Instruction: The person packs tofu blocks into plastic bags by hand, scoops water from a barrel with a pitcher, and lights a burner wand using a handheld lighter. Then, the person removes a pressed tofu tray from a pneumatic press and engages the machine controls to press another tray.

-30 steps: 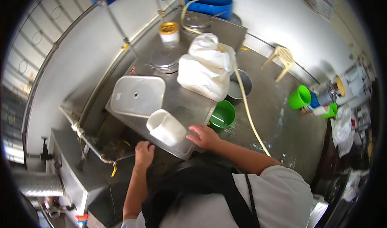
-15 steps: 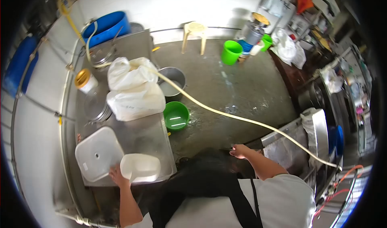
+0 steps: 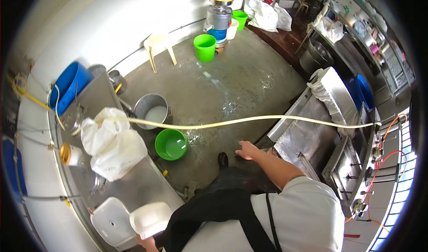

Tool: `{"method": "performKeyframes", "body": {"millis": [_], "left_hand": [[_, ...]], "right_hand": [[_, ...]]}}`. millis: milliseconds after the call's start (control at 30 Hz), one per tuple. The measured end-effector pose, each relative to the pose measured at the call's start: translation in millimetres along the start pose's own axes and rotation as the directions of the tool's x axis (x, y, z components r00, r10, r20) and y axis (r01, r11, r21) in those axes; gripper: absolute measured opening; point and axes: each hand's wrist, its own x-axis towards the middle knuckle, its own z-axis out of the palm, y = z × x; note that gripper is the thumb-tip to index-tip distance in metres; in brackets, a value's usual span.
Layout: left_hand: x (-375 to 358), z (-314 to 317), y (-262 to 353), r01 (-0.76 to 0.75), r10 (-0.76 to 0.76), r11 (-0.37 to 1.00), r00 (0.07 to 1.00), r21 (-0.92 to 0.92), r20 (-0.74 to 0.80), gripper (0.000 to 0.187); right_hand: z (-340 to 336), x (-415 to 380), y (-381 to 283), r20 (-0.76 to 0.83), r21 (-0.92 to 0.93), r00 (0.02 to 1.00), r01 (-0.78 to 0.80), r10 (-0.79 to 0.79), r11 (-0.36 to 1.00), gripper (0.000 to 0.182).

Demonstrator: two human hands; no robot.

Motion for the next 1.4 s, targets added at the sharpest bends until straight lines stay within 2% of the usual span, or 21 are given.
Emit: {"method": "performKeyframes", "body": {"millis": [33, 100, 167, 267, 333, 400, 467, 533, 633, 767, 833, 900, 933, 1000, 1033, 1100, 1200, 1233, 1300, 1333, 1400], "left_hand": [[-41.7, -21.4, 49.8, -0.020, -0.062, 0.967, 0.949, -0.255, -0.309, 0.057], [-71.0, -31.5, 99.6, -0.128, 0.003, 0.952, 0.912, -0.277, -0.411, 0.055], [-90.3, -42.4, 147.3, -0.188, 0.080, 0.945, 0.926, -0.267, -0.369, 0.053], [-90.7, -59.4, 222.4, -0.240, 0.178, 0.940, 0.951, -0.243, -0.252, 0.051], [-87.7, -71.8, 266.4, -0.257, 0.225, 0.939, 0.962, -0.230, -0.157, 0.050], [-80.5, -84.1, 303.7, -0.271, 0.263, 0.938, 0.963, -0.217, -0.064, 0.049], [-72.7, -95.4, 336.9, -0.292, 0.304, 0.933, 0.952, -0.211, 0.026, 0.048], [-63.6, -105.1, 366.4, -0.335, 0.361, 0.919, 0.927, -0.208, 0.098, 0.047], [-46.8, -115.4, 413.5, -0.429, 0.467, 0.878, 0.865, -0.213, 0.182, 0.045], [-16.7, -127.2, 499.4, -0.641, 0.679, 0.734, 0.694, -0.223, 0.240, 0.044], [-7.1, -137.9, 563.7, -0.757, 0.794, 0.606, 0.554, -0.245, 0.251, 0.044], [-39.5, -171.4, 649.8, -0.799, 0.863, 0.490, 0.386, -0.349, 0.327, 0.044], [-44.6, -170.8, 683.3, -0.811, 0.874, 0.463, 0.349, -0.359, 0.338, 0.044], [-50.9, -166.5, 747.7, -0.961, 0.914, 0.186, 0.093, -0.203, 0.396, 0.041], [-62.7, -173.5, 776.8, -0.967, 0.914, 0.143, 0.047, -0.212, 0.402, 0.041], [-89.7, -192.1, 830.3, -0.963, 0.904, -0.157, -0.230, -0.221, 0.361, 0.040], [-109.1, -203.8, 892.5, -0.891, 0.846, -0.305, -0.416, -0.336, 0.334, 0.042], [-112.5, -210.0, 906.3, -0.882, 0.827, -0.329, -0.441, -0.336, 0.348, 0.042], [-115.1, -218.8, 923.1, -0.803, 0.799, -0.453, -0.559, -0.388, 0.222, 0.037], [-112.7, -222.7, 930.3, -0.792, 0.780, -0.470, -0.580, -0.390, 0.236, 0.037], [-101.1, -229.8, 942.2, -0.772, 0.755, -0.456, -0.599, -0.443, 0.267, 0.036]], "right_hand": [[-19.3, 1.9, -18.6, 0.050, -0.065, 0.997, -0.059, 0.062, 0.996, 0.065], [-43.1, 22.8, -17.3, 0.091, -0.118, 0.988, -0.112, 0.123, 0.987, 0.064], [-55.0, 57.0, -5.3, -0.006, -0.297, 0.999, 0.048, -0.053, 0.954, 0.064], [-88.1, 99.2, 12.6, -0.130, -0.385, 0.980, 0.090, -0.150, 0.919, 0.064], [-103.2, 115.4, 27.8, -0.179, -0.432, 0.975, 0.040, -0.129, 0.901, 0.067], [-117.3, 132.7, 44.4, -0.008, -0.422, 0.999, -0.032, 0.031, 0.906, 0.067], [-106.7, 160.1, 78.7, 0.229, -0.347, 0.960, -0.075, 0.162, 0.935, 0.063], [-105.7, 172.4, 89.7, 0.407, -0.353, 0.896, -0.023, 0.176, 0.935, 0.056], [-119.6, 162.0, 79.5, 0.460, -0.291, 0.881, 0.031, 0.111, 0.956, 0.050], [-188.5, 119.5, 53.0, 0.318, -0.222, 0.948, 0.050, 0.024, 0.974, 0.045], [-239.4, 93.6, 38.2, 0.078, -0.218, 0.993, 0.103, -0.088, 0.970, 0.045], [-286.8, 69.8, 27.0, -0.173, -0.260, 0.974, 0.101, -0.149, 0.960, 0.040], [-311.3, 56.1, 20.5, -0.280, -0.285, 0.937, 0.126, -0.208, 0.950, 0.036], [-365.0, 20.4, -1.1, -0.496, -0.361, 0.793, 0.180, -0.352, 0.915, 0.030], [-388.5, 3.4, -12.2, -0.550, -0.415, 0.720, 0.204, -0.423, 0.887, 0.030], [-428.7, -26.0, -36.2, -0.632, -0.515, 0.572, 0.193, -0.523, 0.835, 0.028], [-479.0, -59.1, -78.2, -0.695, -0.652, 0.284, 0.140, -0.661, 0.745, 0.033], [-494.6, -68.0, -95.0, -0.687, -0.695, 0.213, 0.087, -0.695, 0.713, 0.033], [-522.4, -84.5, -129.9, -0.656, -0.752, 0.128, -0.023, -0.744, 0.659, 0.035], [-537.3, -89.4, -145.8, -0.640, -0.768, 0.108, -0.083, -0.761, 0.635, 0.035], [-574.1, -72.8, -177.0, -0.511, -0.786, -0.219, -0.273, -0.831, 0.555, 0.020]]}}
